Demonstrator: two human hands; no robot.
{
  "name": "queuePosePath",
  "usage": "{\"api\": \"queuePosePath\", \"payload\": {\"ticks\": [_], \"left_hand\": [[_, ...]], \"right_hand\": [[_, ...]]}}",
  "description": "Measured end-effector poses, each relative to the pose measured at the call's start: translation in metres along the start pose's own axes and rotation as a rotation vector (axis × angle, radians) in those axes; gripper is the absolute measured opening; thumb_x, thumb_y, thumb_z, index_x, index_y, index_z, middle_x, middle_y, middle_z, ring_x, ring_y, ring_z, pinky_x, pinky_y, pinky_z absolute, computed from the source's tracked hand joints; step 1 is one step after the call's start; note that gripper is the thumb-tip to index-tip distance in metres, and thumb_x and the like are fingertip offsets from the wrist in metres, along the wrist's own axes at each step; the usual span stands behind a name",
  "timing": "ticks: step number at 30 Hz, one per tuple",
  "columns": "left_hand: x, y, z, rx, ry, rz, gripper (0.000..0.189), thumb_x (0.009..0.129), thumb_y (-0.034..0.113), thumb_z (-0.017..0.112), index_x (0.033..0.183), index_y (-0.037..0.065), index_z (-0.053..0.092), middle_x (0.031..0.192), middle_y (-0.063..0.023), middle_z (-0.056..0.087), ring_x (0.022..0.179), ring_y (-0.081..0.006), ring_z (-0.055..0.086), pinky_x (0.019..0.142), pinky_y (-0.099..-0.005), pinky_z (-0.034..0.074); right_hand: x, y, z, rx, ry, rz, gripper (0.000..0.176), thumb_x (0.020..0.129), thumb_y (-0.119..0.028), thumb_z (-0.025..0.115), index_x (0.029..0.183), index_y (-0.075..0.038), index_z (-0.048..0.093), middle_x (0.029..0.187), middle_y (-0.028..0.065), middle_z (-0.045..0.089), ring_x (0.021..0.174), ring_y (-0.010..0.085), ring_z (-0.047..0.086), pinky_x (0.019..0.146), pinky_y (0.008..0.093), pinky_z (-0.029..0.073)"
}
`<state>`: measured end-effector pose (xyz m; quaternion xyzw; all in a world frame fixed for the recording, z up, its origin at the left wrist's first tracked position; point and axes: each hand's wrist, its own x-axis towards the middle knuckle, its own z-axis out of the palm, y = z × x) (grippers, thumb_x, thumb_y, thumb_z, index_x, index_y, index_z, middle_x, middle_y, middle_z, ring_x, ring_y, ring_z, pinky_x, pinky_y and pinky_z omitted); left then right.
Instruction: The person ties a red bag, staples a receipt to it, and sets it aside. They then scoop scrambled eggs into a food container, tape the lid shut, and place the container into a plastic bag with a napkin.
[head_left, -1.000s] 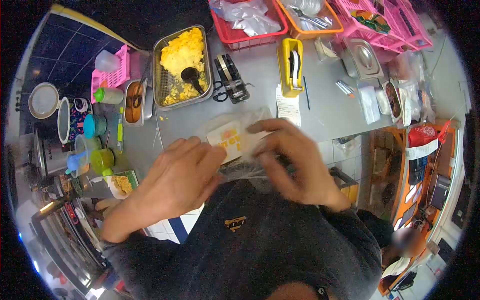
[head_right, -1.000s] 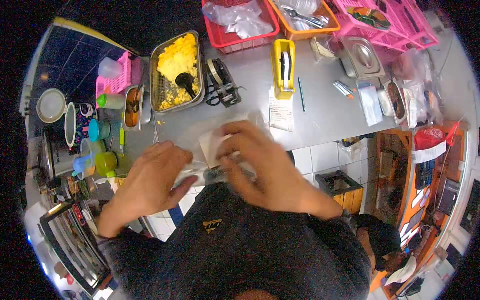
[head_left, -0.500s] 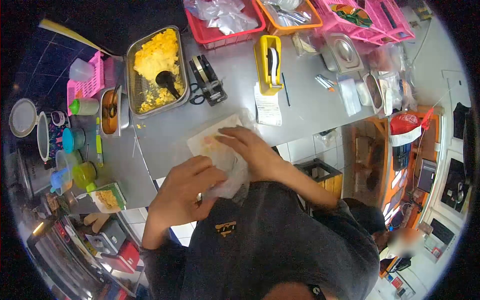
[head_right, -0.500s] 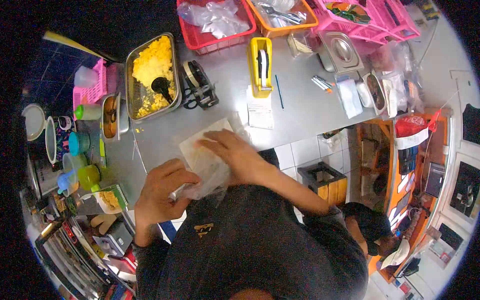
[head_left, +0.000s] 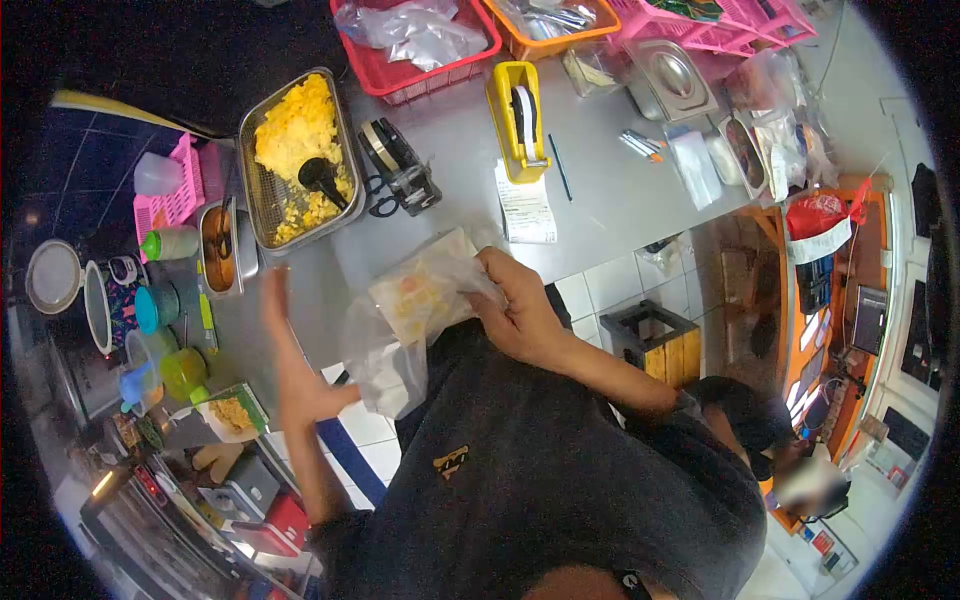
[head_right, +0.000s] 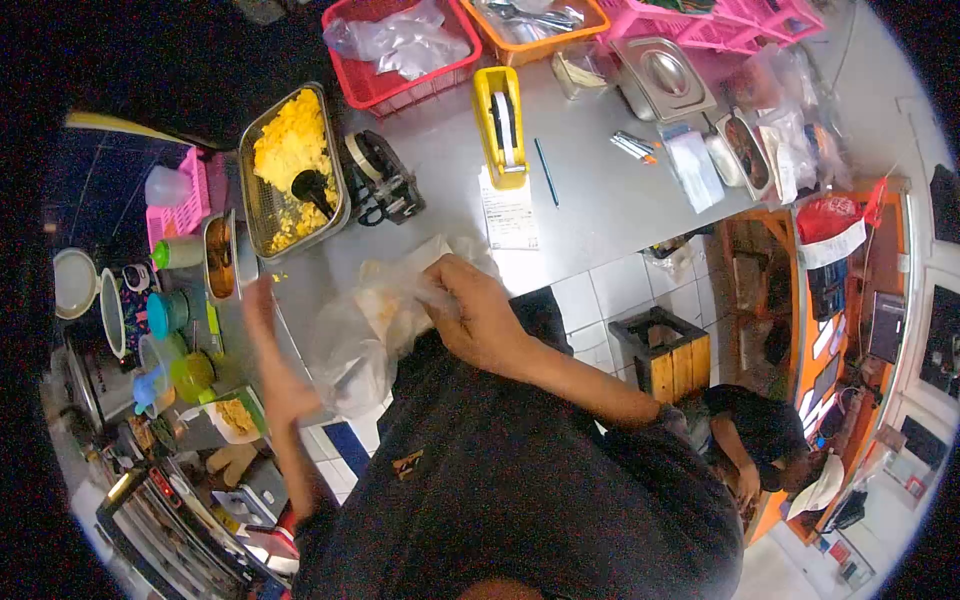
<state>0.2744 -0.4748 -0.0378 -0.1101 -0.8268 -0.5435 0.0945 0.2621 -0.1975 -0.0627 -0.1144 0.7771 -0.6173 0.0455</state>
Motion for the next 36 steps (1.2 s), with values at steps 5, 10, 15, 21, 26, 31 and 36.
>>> {"api": "queuePosePath", "payload": {"ticks": [5, 10, 15, 21, 26, 31, 36], "left_hand": [[-0.084, -0.139, 0.093, 1.011, -0.554, 0.304, 0.102, 0.071, 0.035, 0.085, 0.151, 0.0, 0.031, 0.149, -0.0146, 0.043, 0.14, -0.0262, 0.038, 0.119, -0.0387, 0.028], [-0.062, -0.133, 0.154, -0.191, -0.187, -0.155, 0.057, 0.09, 0.023, 0.067, 0.139, 0.002, 0.048, 0.138, -0.0139, 0.053, 0.129, -0.0288, 0.048, 0.112, -0.041, 0.035], [-0.028, -0.066, 0.136, 0.197, -0.419, -0.227, 0.05, 0.085, 0.018, 0.065, 0.129, -0.003, 0.057, 0.13, -0.0224, 0.058, 0.124, -0.0292, 0.054, 0.106, -0.0445, 0.041], [-0.053, -0.086, 0.178, 1.135, 0.075, 0.263, 0.05, 0.082, 0.012, 0.063, 0.128, -0.006, 0.055, 0.126, -0.0313, 0.056, 0.117, -0.0456, 0.055, 0.1, -0.0513, 0.044], [-0.061, -0.065, 0.124, -0.03, -0.042, -0.153, 0.064, 0.08, 0.034, 0.069, 0.131, -0.002, 0.054, 0.126, -0.0289, 0.055, 0.122, -0.0447, 0.05, 0.108, -0.0584, 0.034], [-0.08, -0.112, 0.105, 0.565, -0.412, 0.033, 0.067, 0.077, 0.028, 0.072, 0.132, -0.003, 0.053, 0.138, -0.027, 0.048, 0.133, -0.0485, 0.04, 0.115, -0.0584, 0.025], [-0.071, -0.107, 0.105, 0.57, -0.303, 0.059, 0.064, 0.083, 0.031, 0.066, 0.137, -0.001, 0.051, 0.14, -0.0261, 0.049, 0.133, -0.0459, 0.042, 0.115, -0.0576, 0.026]], "right_hand": [[0.001, 0.026, 0.045, 0.225, -0.155, 0.142, 0.011, 0.099, -0.008, 0.056, 0.103, 0.002, 0.055, 0.089, 0.0128, 0.059, 0.086, 0.0181, 0.055, 0.074, 0.0338, 0.045], [-0.001, 0.015, 0.009, 0.343, -0.433, 0.156, 0.029, 0.1, -0.02, 0.06, 0.12, 0.002, 0.059, 0.106, 0.0159, 0.066, 0.101, 0.0226, 0.062, 0.089, 0.0355, 0.049], [0.015, 0.067, -0.003, -0.38, -0.249, -0.055, 0.094, 0.064, -0.036, 0.089, 0.14, 0.0, 0.048, 0.139, 0.0228, 0.051, 0.131, 0.039, 0.048, 0.111, 0.044, 0.039], [0.004, 0.118, 0.069, -0.469, -0.1, -0.279, 0.067, 0.07, -0.031, 0.079, 0.127, -0.003, 0.058, 0.128, 0.0227, 0.057, 0.124, 0.0423, 0.049, 0.11, 0.0461, 0.036], [0.012, 0.097, 0.074, -0.233, 0.077, 0.034, 0.03, 0.081, -0.025, 0.068, 0.104, -0.007, 0.068, 0.105, 0.016, 0.064, 0.104, 0.0373, 0.054, 0.095, 0.0479, 0.041], [0.003, 0.15, 0.115, -0.216, 0.085, -0.248, 0.036, 0.084, -0.031, 0.066, 0.111, -0.007, 0.068, 0.115, 0.0153, 0.065, 0.114, 0.0353, 0.055, 0.097, 0.0459, 0.041], [-0.012, 0.157, 0.111, -0.177, 0.055, -0.266, 0.035, 0.085, -0.028, 0.065, 0.116, -0.01, 0.067, 0.12, 0.015, 0.066, 0.116, 0.0352, 0.056, 0.094, 0.0465, 0.043]]}}
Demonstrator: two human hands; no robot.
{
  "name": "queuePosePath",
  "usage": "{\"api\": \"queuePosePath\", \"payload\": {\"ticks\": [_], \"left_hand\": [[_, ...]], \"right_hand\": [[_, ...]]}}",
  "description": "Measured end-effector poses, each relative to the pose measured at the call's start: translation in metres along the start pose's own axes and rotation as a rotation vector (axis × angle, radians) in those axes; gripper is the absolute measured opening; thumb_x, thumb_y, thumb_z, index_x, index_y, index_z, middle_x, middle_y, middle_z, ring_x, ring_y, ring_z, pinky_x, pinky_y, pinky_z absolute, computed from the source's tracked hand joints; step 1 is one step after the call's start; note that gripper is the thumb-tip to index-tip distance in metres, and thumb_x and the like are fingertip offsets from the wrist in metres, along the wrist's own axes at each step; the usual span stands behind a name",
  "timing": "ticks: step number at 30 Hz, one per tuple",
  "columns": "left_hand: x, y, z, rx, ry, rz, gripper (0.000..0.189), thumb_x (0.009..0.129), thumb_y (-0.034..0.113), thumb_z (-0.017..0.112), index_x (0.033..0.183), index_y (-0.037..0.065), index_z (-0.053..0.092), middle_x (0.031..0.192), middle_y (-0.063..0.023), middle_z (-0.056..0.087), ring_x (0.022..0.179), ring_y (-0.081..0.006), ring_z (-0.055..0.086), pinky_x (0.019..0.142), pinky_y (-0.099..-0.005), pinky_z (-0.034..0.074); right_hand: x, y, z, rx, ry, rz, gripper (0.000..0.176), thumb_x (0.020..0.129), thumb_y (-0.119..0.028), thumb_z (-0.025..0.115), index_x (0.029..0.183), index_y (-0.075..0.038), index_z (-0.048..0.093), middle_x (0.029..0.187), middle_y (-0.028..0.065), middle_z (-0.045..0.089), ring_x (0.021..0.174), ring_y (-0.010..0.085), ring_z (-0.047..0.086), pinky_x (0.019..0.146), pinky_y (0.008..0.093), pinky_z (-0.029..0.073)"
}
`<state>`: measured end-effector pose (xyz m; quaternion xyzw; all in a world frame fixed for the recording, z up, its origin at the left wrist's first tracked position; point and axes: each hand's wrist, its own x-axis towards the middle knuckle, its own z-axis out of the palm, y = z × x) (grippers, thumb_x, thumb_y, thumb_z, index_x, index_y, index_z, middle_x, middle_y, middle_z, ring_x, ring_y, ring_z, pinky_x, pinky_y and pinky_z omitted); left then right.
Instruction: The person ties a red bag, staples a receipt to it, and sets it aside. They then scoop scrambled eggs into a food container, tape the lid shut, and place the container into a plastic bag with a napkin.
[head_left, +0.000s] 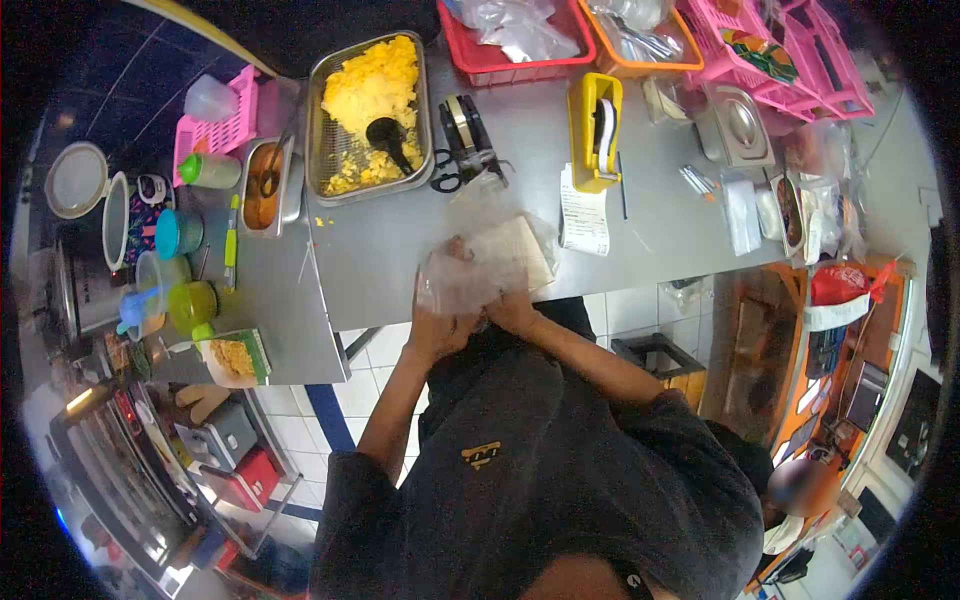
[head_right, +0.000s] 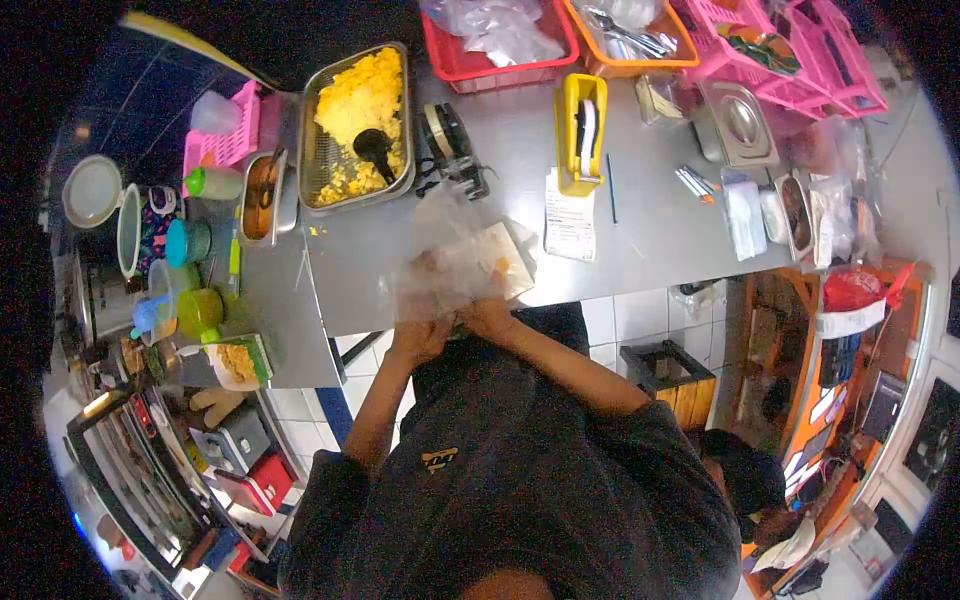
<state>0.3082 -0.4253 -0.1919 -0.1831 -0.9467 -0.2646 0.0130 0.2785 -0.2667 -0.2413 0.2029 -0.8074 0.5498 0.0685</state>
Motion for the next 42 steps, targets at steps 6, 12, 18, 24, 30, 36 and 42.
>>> {"api": "queuePosePath", "payload": {"ticks": [6, 12, 18, 24, 30, 36, 42], "left_hand": [[0.001, -0.019, 0.013, 0.039, -0.115, -0.177, 0.052, 0.093, 0.035, 0.06, 0.137, 0.007, 0.055, 0.139, -0.025, 0.05, 0.128, -0.0444, 0.044, 0.111, -0.055, 0.031], [0.027, -0.026, -0.028, 0.02, -0.564, -0.164, 0.054, 0.086, 0.024, 0.074, 0.134, 0.005, 0.056, 0.133, -0.019, 0.058, 0.124, -0.0344, 0.055, 0.11, -0.0463, 0.041], [0.005, -0.065, 0.02, -0.782, -0.19, -0.203, 0.05, 0.083, 0.018, 0.077, 0.126, 0.001, 0.058, 0.119, -0.0134, 0.066, 0.103, -0.0251, 0.066, 0.092, -0.0357, 0.055], [0.05, 0.03, 0.074, -2.104, -0.371, -0.713, 0.066, 0.087, 0.037, 0.07, 0.138, -0.001, 0.049, 0.125, -0.0176, 0.062, 0.115, -0.0315, 0.061, 0.104, -0.0447, 0.048], [0.088, 0.106, 0.005, -0.963, 0.172, 0.158, 0.086, 0.076, 0.049, 0.079, 0.141, 0.003, 0.046, 0.128, -0.0162, 0.059, 0.118, -0.0328, 0.059, 0.105, -0.0433, 0.046], [0.1, 0.119, 0.004, -1.329, 0.217, 0.203, 0.083, 0.081, 0.042, 0.077, 0.146, 0.006, 0.041, 0.14, -0.0137, 0.049, 0.133, -0.0292, 0.045, 0.115, -0.042, 0.033], [0.141, 0.088, 0.053, -2.318, -0.227, -0.608, 0.061, 0.102, 0.055, 0.044, 0.134, 0.005, 0.055, 0.121, -0.0133, 0.065, 0.11, -0.0243, 0.063, 0.099, -0.0392, 0.049]], "right_hand": [[-0.002, 0.011, -0.008, -0.273, -0.23, -0.081, 0.035, 0.084, -0.023, 0.067, 0.117, -0.01, 0.066, 0.118, 0.0149, 0.067, 0.109, 0.0374, 0.061, 0.093, 0.0501, 0.045], [0.005, 0.033, -0.001, 0.315, -0.194, 0.327, 0.032, 0.087, -0.025, 0.067, 0.114, -0.008, 0.067, 0.119, 0.0138, 0.066, 0.12, 0.0346, 0.055, 0.101, 0.0466, 0.043], [0.036, -0.041, -0.077, 0.874, -0.277, 0.742, 0.044, 0.089, -0.024, 0.066, 0.13, -0.009, 0.057, 0.133, 0.0126, 0.058, 0.127, 0.0258, 0.052, 0.107, 0.0437, 0.041], [-0.001, -0.008, -0.139, -0.525, -0.324, 0.067, 0.046, 0.1, -0.015, 0.049, 0.142, -0.001, 0.036, 0.117, 0.0183, 0.059, 0.105, 0.0284, 0.062, 0.09, 0.0403, 0.052], [0.082, -0.139, -0.199, 0.244, 0.436, 0.624, 0.043, 0.109, -0.041, 0.036, 0.084, -0.009, 0.05, 0.065, 0.0019, 0.044, 0.065, 0.0157, 0.043, 0.063, 0.0317, 0.041], [0.094, -0.169, -0.218, 0.873, 0.251, 0.3, 0.05, 0.109, -0.046, 0.029, 0.069, -0.017, 0.027, 0.053, -0.0046, 0.018, 0.047, 0.0113, 0.016, 0.049, 0.0297, 0.024], [0.074, -0.109, -0.204, 0.749, -0.251, 0.18, 0.05, 0.11, -0.044, 0.028, 0.072, -0.012, 0.038, 0.054, 0.0003, 0.037, 0.047, 0.0186, 0.036, 0.05, 0.0301, 0.033]]}}
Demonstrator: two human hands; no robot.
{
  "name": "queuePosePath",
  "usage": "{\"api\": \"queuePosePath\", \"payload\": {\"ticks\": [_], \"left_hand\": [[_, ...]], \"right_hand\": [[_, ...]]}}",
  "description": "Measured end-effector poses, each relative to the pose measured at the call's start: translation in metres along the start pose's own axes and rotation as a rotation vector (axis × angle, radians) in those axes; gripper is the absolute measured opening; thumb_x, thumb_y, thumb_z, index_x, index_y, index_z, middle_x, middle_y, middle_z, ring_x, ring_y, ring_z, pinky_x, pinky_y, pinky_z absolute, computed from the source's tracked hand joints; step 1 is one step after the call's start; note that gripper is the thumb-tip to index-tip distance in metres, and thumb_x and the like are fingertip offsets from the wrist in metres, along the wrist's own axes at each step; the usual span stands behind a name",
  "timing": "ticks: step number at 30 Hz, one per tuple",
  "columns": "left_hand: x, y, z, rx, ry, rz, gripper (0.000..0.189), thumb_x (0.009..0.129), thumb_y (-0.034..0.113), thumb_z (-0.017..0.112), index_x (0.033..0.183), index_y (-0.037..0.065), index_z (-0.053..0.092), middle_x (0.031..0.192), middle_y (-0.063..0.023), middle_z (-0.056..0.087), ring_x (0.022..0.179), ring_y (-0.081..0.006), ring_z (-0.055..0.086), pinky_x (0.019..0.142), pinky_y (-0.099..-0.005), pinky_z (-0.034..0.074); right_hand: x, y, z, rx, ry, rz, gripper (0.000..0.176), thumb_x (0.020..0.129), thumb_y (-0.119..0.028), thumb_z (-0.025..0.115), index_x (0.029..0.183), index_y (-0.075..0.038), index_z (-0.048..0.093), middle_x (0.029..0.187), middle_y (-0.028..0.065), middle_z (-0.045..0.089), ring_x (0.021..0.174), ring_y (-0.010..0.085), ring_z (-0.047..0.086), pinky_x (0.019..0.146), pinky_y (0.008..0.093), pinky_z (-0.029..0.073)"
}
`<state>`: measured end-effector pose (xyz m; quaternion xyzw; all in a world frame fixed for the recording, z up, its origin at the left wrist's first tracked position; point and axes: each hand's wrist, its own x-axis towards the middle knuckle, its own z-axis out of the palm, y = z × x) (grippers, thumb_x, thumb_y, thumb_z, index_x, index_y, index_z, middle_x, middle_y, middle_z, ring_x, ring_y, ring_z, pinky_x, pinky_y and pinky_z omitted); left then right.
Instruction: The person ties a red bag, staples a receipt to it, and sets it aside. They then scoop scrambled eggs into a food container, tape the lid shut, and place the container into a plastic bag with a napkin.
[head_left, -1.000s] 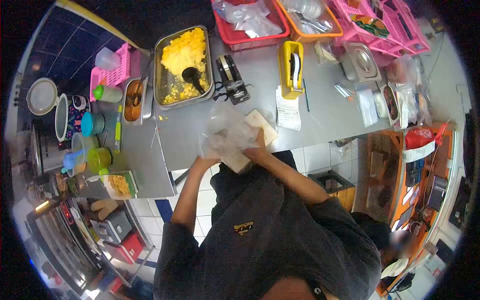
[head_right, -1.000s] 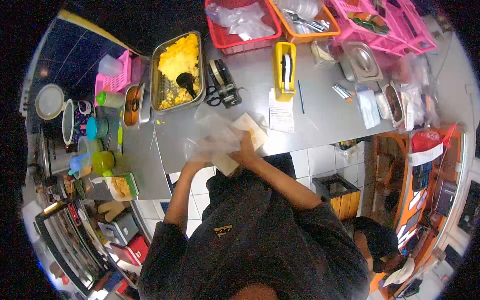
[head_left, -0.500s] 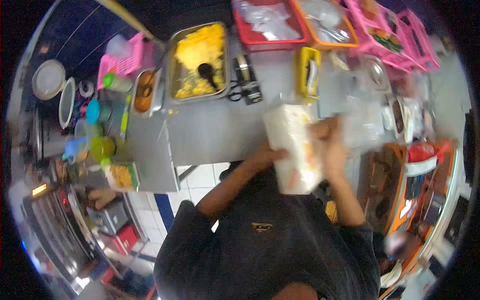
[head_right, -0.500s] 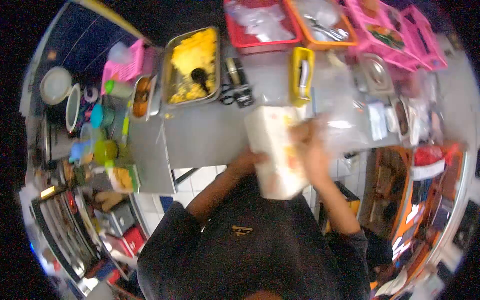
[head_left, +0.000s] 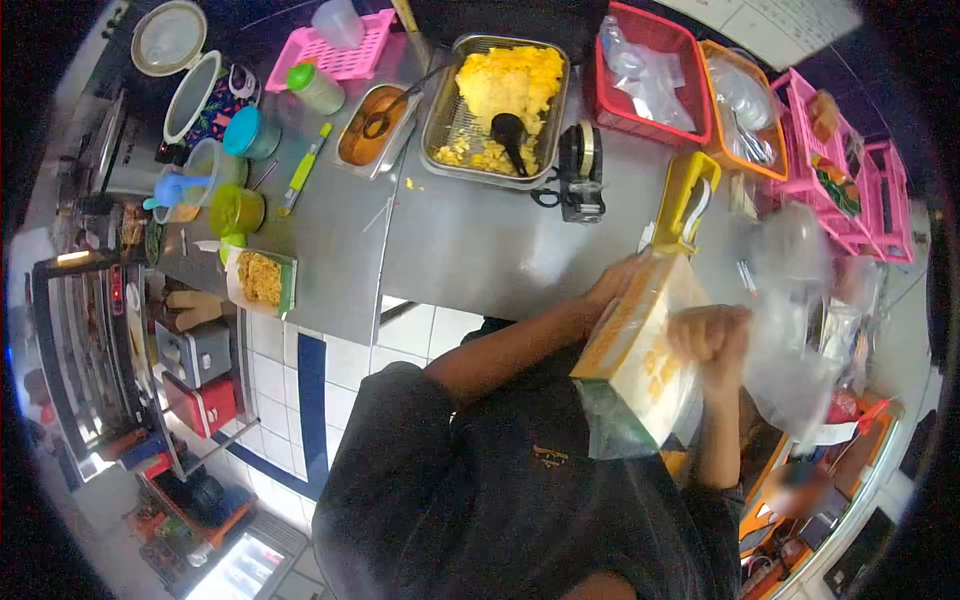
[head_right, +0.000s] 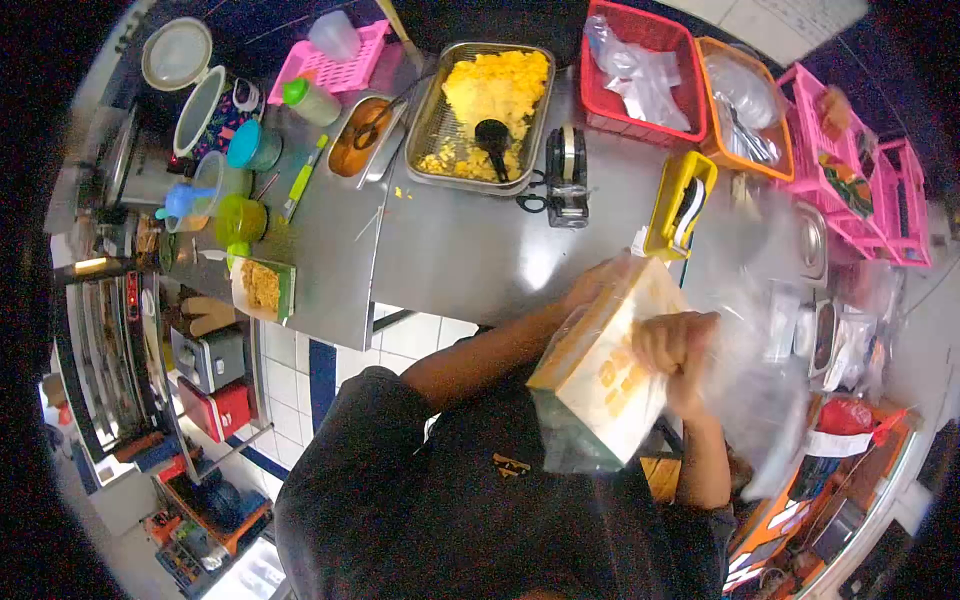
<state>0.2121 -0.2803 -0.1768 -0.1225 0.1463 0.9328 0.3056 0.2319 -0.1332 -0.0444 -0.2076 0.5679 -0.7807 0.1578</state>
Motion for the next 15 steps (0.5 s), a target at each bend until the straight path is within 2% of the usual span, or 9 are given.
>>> {"api": "queuePosePath", "payload": {"ticks": [1, 2, 5, 8, 9, 11, 12, 13, 15], "left_hand": [[-0.012, 0.018, 0.015, 0.186, 0.081, 0.084, 0.061, 0.101, 0.056, 0.045, 0.131, 0.004, 0.058, 0.122, -0.0135, 0.065, 0.11, -0.024, 0.063, 0.098, -0.0391, 0.05], [-0.027, 0.042, 0.028, 0.044, -0.001, 0.023, 0.054, 0.097, 0.046, 0.051, 0.128, 0.003, 0.057, 0.12, -0.0144, 0.065, 0.109, -0.0254, 0.063, 0.098, -0.0397, 0.049], [-0.045, 0.074, 0.015, -0.256, -0.082, 0.151, 0.047, 0.09, 0.031, 0.052, 0.125, 0.0, 0.056, 0.117, -0.0162, 0.066, 0.104, -0.033, 0.063, 0.097, -0.0457, 0.049], [-0.062, 0.08, -0.039, -0.239, -0.253, 0.331, 0.047, 0.082, 0.029, 0.056, 0.119, 0.001, 0.056, 0.108, -0.0154, 0.066, 0.103, -0.0337, 0.063, 0.099, -0.0472, 0.047], [-0.071, 0.087, -0.051, -0.205, -0.377, 0.394, 0.043, 0.082, 0.028, 0.057, 0.116, 0.001, 0.056, 0.101, -0.0133, 0.066, 0.1, -0.0308, 0.064, 0.099, -0.0461, 0.047], [-0.119, 0.111, -0.047, 0.007, -0.258, 0.399, 0.032, 0.086, 0.016, 0.059, 0.115, 0.003, 0.058, 0.095, -0.0123, 0.067, 0.092, -0.0296, 0.066, 0.092, -0.0454, 0.05], [-0.136, 0.124, -0.044, 0.236, 0.049, 0.513, 0.025, 0.088, 0.012, 0.059, 0.112, 0.004, 0.06, 0.092, -0.0118, 0.066, 0.09, -0.0291, 0.067, 0.088, -0.0452, 0.051], [-0.15, 0.137, -0.045, 0.46, 0.362, 0.618, 0.019, 0.09, 0.008, 0.06, 0.108, 0.005, 0.063, 0.089, -0.0112, 0.066, 0.087, -0.0287, 0.067, 0.084, -0.0449, 0.052], [-0.162, 0.162, -0.113, 0.987, 0.944, 0.906, 0.012, 0.088, 0.01, 0.066, 0.099, 0.003, 0.066, 0.089, -0.0143, 0.065, 0.087, -0.0325, 0.066, 0.077, -0.046, 0.052]], "right_hand": [[-0.008, 0.016, -0.017, -0.16, 0.019, 0.082, 0.052, 0.11, -0.044, 0.028, 0.076, -0.01, 0.049, 0.057, 0.0036, 0.049, 0.049, 0.0238, 0.047, 0.052, 0.0325, 0.04], [-0.008, 0.025, -0.024, -0.158, 0.008, 0.085, 0.052, 0.11, -0.044, 0.028, 0.076, -0.01, 0.049, 0.057, 0.0036, 0.049, 0.049, 0.0238, 0.047, 0.052, 0.0325, 0.04], [-0.004, 0.047, -0.037, -0.705, 0.1, 0.264, 0.039, 0.104, -0.044, 0.043, 0.106, -0.006, 0.05, 0.085, 0.0112, 0.058, 0.076, 0.0282, 0.057, 0.068, 0.0405, 0.044], [0.003, 0.058, -0.041, -1.26, 0.19, 0.428, 0.057, 0.099, -0.043, 0.057, 0.137, -0.001, 0.05, 0.112, 0.0188, 0.068, 0.103, 0.0325, 0.066, 0.083, 0.0484, 0.049], [0.01, 0.06, -0.03, -1.259, 0.182, 0.42, 0.057, 0.099, -0.043, 0.057, 0.137, -0.001, 0.05, 0.112, 0.0188, 0.068, 0.103, 0.0325, 0.066, 0.083, 0.0484, 0.049], [0.02, 0.064, 0.001, -1.37, 0.204, 0.404, 0.051, 0.097, -0.041, 0.063, 0.128, -0.002, 0.056, 0.101, 0.0162, 0.067, 0.092, 0.0297, 0.065, 0.077, 0.0469, 0.049], [0.015, 0.094, -0.005, -1.213, 0.283, 0.042, 0.046, 0.093, -0.04, 0.069, 0.117, -0.001, 0.061, 0.089, 0.0134, 0.063, 0.084, 0.027, 0.063, 0.075, 0.0472, 0.048], [-0.009, 0.16, -0.061, -1.402, 0.261, -0.067, 0.041, 0.091, -0.038, 0.072, 0.109, -0.003, 0.064, 0.086, 0.0126, 0.061, 0.083, 0.0289, 0.062, 0.076, 0.0483, 0.048], [-0.004, 0.155, -0.032, -1.697, 0.069, -0.232, 0.033, 0.089, -0.032, 0.074, 0.104, -0.004, 0.065, 0.09, 0.0136, 0.064, 0.084, 0.0309, 0.062, 0.075, 0.0474, 0.048]]}}
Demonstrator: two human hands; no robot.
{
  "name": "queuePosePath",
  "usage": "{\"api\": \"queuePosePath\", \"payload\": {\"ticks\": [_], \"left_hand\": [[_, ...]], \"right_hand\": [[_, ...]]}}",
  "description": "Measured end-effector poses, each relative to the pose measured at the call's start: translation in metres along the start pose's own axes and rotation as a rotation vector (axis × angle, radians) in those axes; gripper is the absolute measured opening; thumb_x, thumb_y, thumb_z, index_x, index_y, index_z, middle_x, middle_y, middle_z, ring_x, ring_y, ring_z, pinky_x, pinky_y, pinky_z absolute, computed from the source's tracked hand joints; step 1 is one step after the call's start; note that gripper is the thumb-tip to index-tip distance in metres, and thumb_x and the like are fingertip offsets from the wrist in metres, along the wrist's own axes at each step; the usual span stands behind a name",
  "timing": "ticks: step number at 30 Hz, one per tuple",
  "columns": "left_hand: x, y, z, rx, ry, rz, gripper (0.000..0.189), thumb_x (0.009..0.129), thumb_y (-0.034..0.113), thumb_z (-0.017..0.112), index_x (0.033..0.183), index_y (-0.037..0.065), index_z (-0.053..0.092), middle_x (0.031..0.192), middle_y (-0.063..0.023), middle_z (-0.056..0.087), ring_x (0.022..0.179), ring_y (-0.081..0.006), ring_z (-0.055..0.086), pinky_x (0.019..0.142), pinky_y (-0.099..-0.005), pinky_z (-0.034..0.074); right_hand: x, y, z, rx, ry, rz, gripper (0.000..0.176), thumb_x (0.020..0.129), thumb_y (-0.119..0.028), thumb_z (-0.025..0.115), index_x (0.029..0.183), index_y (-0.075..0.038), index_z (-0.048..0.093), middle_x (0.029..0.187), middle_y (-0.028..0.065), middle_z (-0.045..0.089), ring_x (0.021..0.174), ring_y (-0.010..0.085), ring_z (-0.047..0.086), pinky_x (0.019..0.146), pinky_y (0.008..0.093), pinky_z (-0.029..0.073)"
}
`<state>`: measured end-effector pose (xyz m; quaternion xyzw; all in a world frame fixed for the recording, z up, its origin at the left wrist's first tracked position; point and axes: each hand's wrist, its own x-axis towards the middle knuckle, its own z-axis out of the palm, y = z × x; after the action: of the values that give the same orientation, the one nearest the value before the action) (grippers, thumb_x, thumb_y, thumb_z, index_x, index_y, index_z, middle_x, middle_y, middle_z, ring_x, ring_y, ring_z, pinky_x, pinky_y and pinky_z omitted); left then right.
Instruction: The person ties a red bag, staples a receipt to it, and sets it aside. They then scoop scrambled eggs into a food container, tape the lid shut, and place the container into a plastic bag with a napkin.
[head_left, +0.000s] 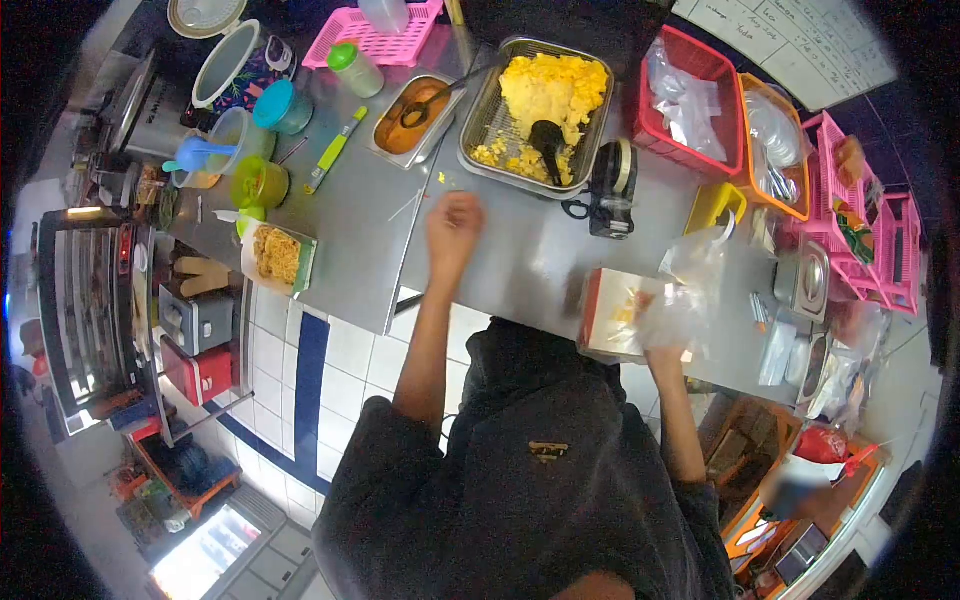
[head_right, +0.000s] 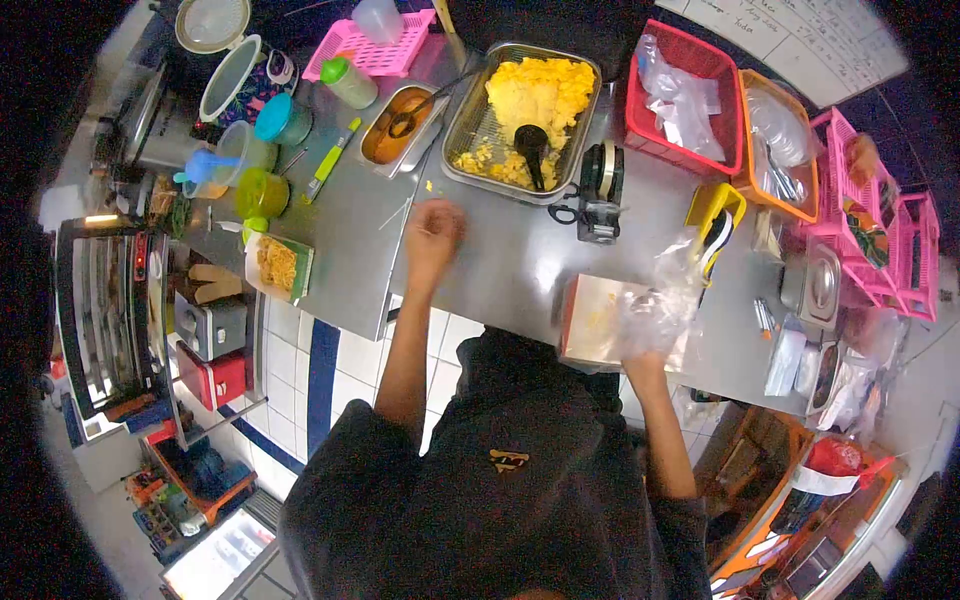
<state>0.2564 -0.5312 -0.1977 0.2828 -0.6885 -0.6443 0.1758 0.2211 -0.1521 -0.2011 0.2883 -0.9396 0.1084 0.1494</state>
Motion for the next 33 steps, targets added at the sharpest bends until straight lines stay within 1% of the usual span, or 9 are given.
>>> {"api": "queuePosePath", "payload": {"ticks": [2, 8, 10, 16, 19, 24, 26, 29, 33], "left_hand": [[0.019, -0.028, -0.031, 0.722, 0.447, 0.272, 0.013, 0.086, 0.011, 0.069, 0.093, 0.0, 0.066, 0.089, -0.0186, 0.064, 0.085, -0.0374, 0.064, 0.078, -0.0474, 0.051], [0.036, -0.037, -0.055, 0.94, 0.522, 0.185, 0.01, 0.08, 0.008, 0.071, 0.085, 0.001, 0.065, 0.088, -0.0205, 0.063, 0.085, -0.0409, 0.062, 0.078, -0.0495, 0.051], [0.042, -0.039, -0.055, 0.954, 0.507, 0.213, 0.009, 0.08, 0.008, 0.07, 0.082, 0.001, 0.065, 0.088, -0.0201, 0.063, 0.085, -0.0405, 0.062, 0.078, -0.0494, 0.051], [0.048, -0.049, -0.058, 1.044, 0.47, 0.208, 0.009, 0.083, 0.01, 0.066, 0.079, 0.001, 0.066, 0.088, -0.0191, 0.064, 0.084, -0.0394, 0.063, 0.076, -0.0497, 0.051], [0.046, -0.045, -0.061, 1.115, 0.512, 0.305, 0.009, 0.085, 0.01, 0.064, 0.086, 0.001, 0.065, 0.087, -0.0185, 0.064, 0.082, -0.04, 0.062, 0.074, -0.0495, 0.05], [0.018, -0.015, -0.042, 1.056, 0.572, 0.555, 0.011, 0.085, 0.008, 0.06, 0.095, 0.003, 0.061, 0.092, -0.0193, 0.063, 0.088, -0.0404, 0.061, 0.079, -0.0465, 0.049], [0.002, -0.019, -0.013, 0.643, 0.261, 0.597, 0.011, 0.091, 0.009, 0.06, 0.097, 0.0, 0.061, 0.087, -0.0157, 0.064, 0.078, -0.0343, 0.062, 0.072, -0.044, 0.049], [-0.048, -0.007, 0.057, 0.165, -0.347, 0.12, 0.013, 0.093, 0.01, 0.062, 0.102, 0.0, 0.06, 0.091, -0.0138, 0.065, 0.083, -0.0222, 0.063, 0.077, -0.0366, 0.051], [-0.079, -0.017, 0.106, -0.154, -0.671, 0.008, 0.019, 0.089, 0.011, 0.067, 0.104, 0.001, 0.061, 0.092, -0.0132, 0.066, 0.085, -0.0198, 0.063, 0.08, -0.0342, 0.051]], "right_hand": [[-0.007, -0.003, 0.024, -0.008, 0.073, -0.038, 0.031, 0.09, -0.031, 0.071, 0.104, -0.004, 0.065, 0.092, 0.0145, 0.064, 0.085, 0.0319, 0.062, 0.075, 0.047, 0.048], [-0.012, -0.021, 0.056, 0.145, 0.049, -0.19, 0.023, 0.091, -0.013, 0.063, 0.112, -0.002, 0.063, 0.103, 0.0167, 0.064, 0.097, 0.0297, 0.061, 0.082, 0.0403, 0.051], [-0.016, -0.025, 0.086, 0.821, -0.023, 0.352, 0.024, 0.091, -0.007, 0.06, 0.114, -0.001, 0.061, 0.109, 0.0155, 0.062, 0.102, 0.0259, 0.06, 0.085, 0.0365, 0.051], [-0.008, -0.032, 0.065, 0.358, -0.283, 0.088, 0.032, 0.094, -0.014, 0.06, 0.124, -0.002, 0.056, 0.115, 0.0131, 0.06, 0.109, 0.0273, 0.057, 0.095, 0.0415, 0.047], [0.001, -0.047, 0.061, 0.453, -0.258, 0.308, 0.035, 0.097, -0.035, 0.056, 0.111, -0.005, 0.067, 0.109, 0.0145, 0.067, 0.106, 0.0336, 0.061, 0.097, 0.05, 0.041], [0.015, -0.05, 0.064, 0.249, -0.212, 0.227, 0.03, 0.096, -0.032, 0.059, 0.11, -0.007, 0.067, 0.106, 0.0117, 0.068, 0.103, 0.0295, 0.063, 0.097, 0.0462, 0.044], [0.025, -0.055, 0.057, 0.252, -0.391, 0.406, 0.029, 0.095, -0.031, 0.061, 0.11, -0.008, 0.067, 0.105, 0.0107, 0.069, 0.102, 0.0286, 0.063, 0.097, 0.045, 0.045], [0.022, -0.051, 0.059, 0.474, -0.196, 0.313, 0.028, 0.088, -0.025, 0.065, 0.111, -0.008, 0.068, 0.1, 0.0095, 0.07, 0.09, 0.0215, 0.064, 0.082, 0.0385, 0.049], [0.027, -0.053, 0.06, 0.692, 0.025, 0.204, 0.032, 0.082, -0.018, 0.069, 0.111, -0.008, 0.068, 0.094, 0.0083, 0.071, 0.077, 0.0144, 0.066, 0.068, 0.0319, 0.054]]}}
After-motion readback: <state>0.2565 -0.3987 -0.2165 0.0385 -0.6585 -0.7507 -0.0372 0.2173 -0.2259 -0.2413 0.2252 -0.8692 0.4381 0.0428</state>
